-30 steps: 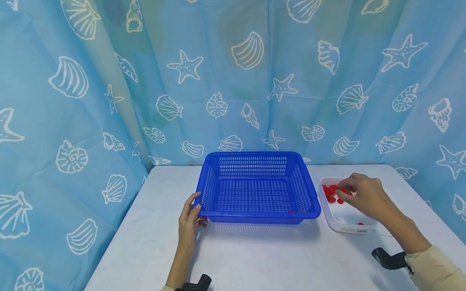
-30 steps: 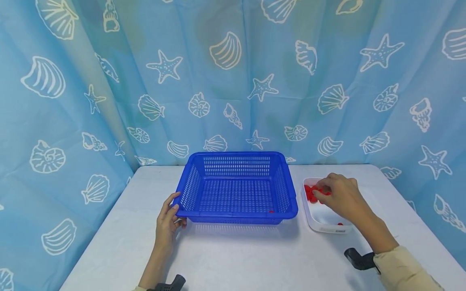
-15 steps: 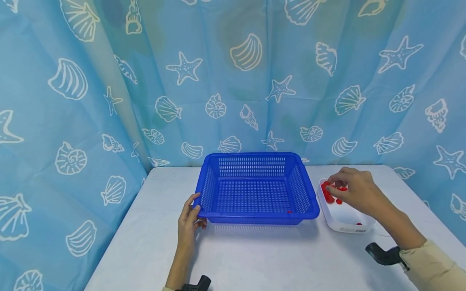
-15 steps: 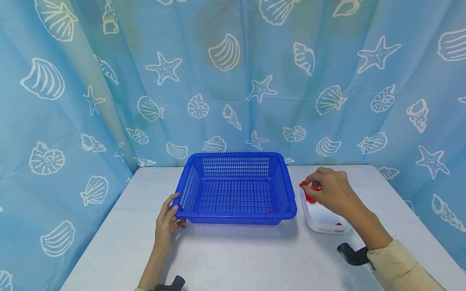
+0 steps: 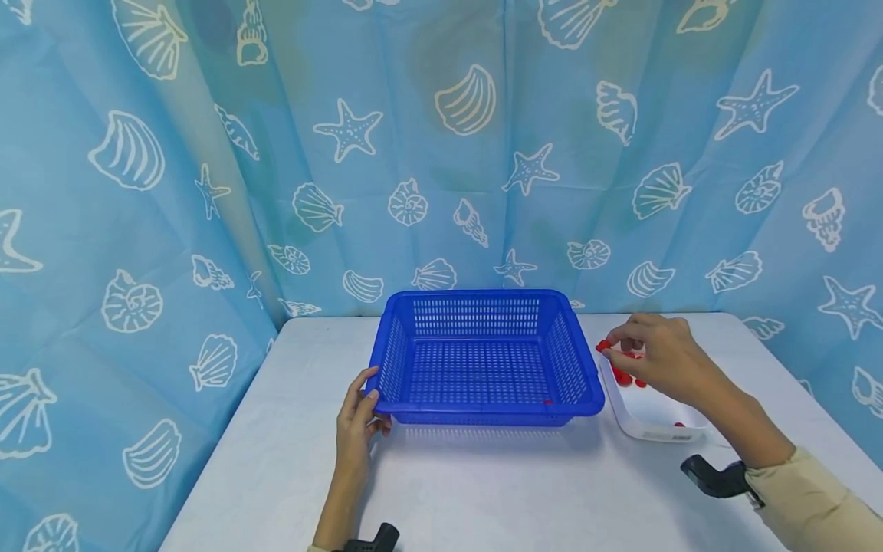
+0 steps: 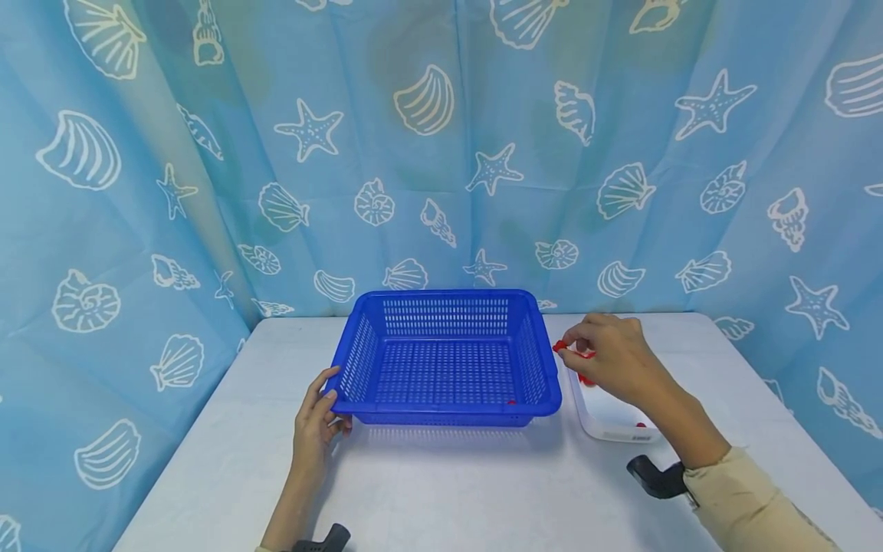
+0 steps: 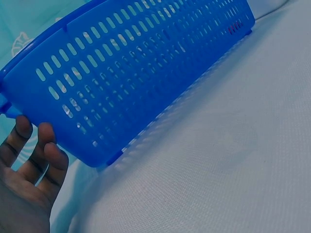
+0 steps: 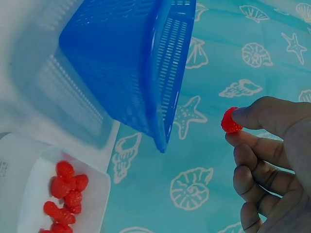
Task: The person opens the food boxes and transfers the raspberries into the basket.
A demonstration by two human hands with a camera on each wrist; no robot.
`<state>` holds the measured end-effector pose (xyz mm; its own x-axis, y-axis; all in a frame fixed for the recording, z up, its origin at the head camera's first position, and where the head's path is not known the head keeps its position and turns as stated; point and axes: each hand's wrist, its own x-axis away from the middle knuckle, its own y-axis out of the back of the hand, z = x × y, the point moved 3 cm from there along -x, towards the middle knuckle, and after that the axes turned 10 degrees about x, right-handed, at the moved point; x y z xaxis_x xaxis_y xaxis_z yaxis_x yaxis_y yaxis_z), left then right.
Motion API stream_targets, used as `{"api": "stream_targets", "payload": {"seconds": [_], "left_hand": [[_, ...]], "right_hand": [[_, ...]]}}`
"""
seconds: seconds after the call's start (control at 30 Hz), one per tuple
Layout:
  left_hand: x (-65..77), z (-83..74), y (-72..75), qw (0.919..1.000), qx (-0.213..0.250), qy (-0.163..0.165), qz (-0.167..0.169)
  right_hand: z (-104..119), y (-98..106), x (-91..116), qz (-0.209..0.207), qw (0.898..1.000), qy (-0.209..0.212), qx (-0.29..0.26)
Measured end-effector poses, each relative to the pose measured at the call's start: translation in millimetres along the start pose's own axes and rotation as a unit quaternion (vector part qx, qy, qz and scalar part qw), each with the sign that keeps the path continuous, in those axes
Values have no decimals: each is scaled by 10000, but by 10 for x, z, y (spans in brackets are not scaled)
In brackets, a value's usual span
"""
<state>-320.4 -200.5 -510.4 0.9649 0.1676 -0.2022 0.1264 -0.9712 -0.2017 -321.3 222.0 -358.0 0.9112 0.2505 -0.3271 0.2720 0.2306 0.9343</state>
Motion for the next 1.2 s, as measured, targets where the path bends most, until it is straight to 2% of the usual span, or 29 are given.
{"api": "stream_targets", "payload": {"seconds": [0.77,1.1,1.2], "left_hand": [[4,24,6,10000,-60,5,-29],[2,30,11,10000,-7,-8,-15],[-5,24,14,10000,-1,-14,-4]], "right_hand": [[307,-21,-144,-82,9990,421,-120],[318,-60,-140,-289,9979,553,-193],[297,-59,-120,-236,9982,514,-214]]}}
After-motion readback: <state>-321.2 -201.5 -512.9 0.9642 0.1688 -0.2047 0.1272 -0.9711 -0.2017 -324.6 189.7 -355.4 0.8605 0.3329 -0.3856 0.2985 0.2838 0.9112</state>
